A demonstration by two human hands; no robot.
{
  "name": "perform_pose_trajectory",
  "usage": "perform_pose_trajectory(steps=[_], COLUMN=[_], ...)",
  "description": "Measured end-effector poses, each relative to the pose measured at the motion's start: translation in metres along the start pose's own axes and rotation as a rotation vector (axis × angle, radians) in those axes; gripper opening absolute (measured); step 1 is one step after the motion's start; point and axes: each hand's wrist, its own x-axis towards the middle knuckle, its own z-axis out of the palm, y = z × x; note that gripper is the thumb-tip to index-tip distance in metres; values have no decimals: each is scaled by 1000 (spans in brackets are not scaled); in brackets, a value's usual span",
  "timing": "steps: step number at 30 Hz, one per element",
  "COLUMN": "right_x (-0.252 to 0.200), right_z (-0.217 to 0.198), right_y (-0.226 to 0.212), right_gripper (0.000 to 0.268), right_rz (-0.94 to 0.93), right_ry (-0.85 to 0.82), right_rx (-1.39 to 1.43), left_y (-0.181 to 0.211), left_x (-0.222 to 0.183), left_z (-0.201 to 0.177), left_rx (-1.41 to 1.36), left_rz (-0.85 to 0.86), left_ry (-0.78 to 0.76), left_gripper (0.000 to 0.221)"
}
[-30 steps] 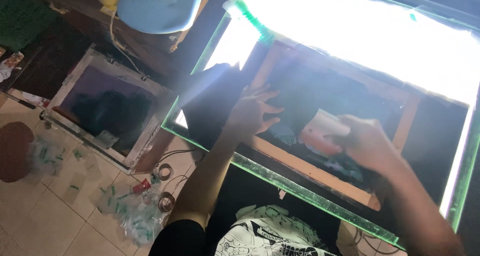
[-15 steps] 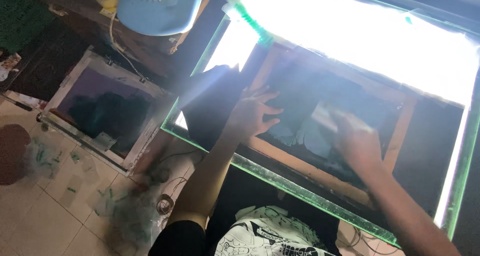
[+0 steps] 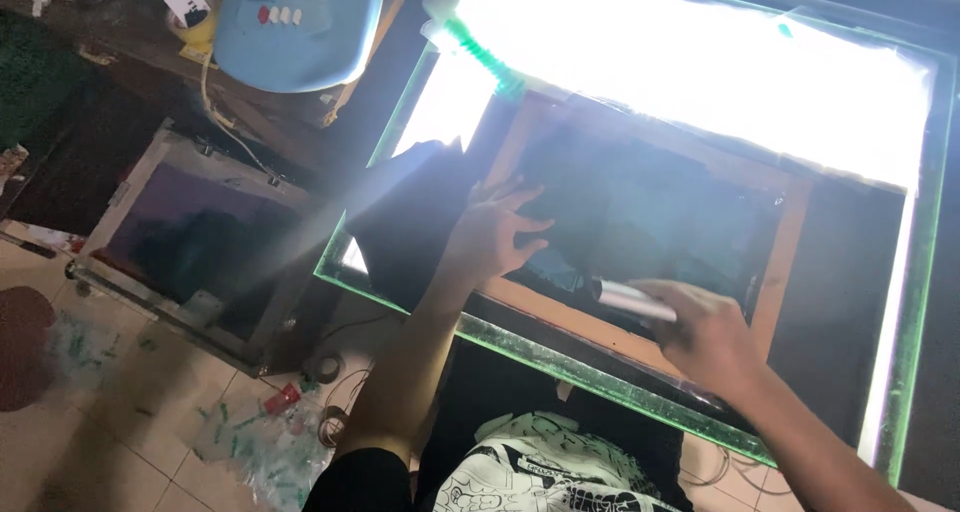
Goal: Preparing a screen printing frame by spreading material on the mesh and inspecting a printed plastic bag on a light table.
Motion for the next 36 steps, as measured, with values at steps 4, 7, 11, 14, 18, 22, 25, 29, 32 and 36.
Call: perform_pose_trajectory(steps=[4,7,11,14,18,22,25,29,32,36], right_x=[39,67,94,100,93,51,21,-3,-7,-11], right_z=[-14,-19,-18,-24,-8,14,29,30,20,14], right_y=[14,54,114,107,71,30,23,0,-29,-15], right_gripper=[56,53,50,47,52,60,55,51,46,56], right_rz=[64,-49,-31,-36,-39,35,115,146,157,120], right_ry=[-73,-61,13,78,77,71,54,33,15,-27], right_rx=[13,83,140,85,-442,-524,-445,-324,-244,-212], left_y=[0,2,2,3,-2,1,3,5,8,8], left_x=[-1,-1,1,1,3,3,4,4,4,1], left_z=[0,1,4,5,4,0,-2,-3,-2,-6], left_rx=[5,-12,38,43,81,68,97,110,103,94], left_rz=[-4,-15,-85,-126,-102,-121,-111,-128,-160,-135], left_ry=[11,-3,-21,-20,-78,-93,-117,-154,-132,-139], left_gripper=[25,25,27,26,28,29,30,32,30,32])
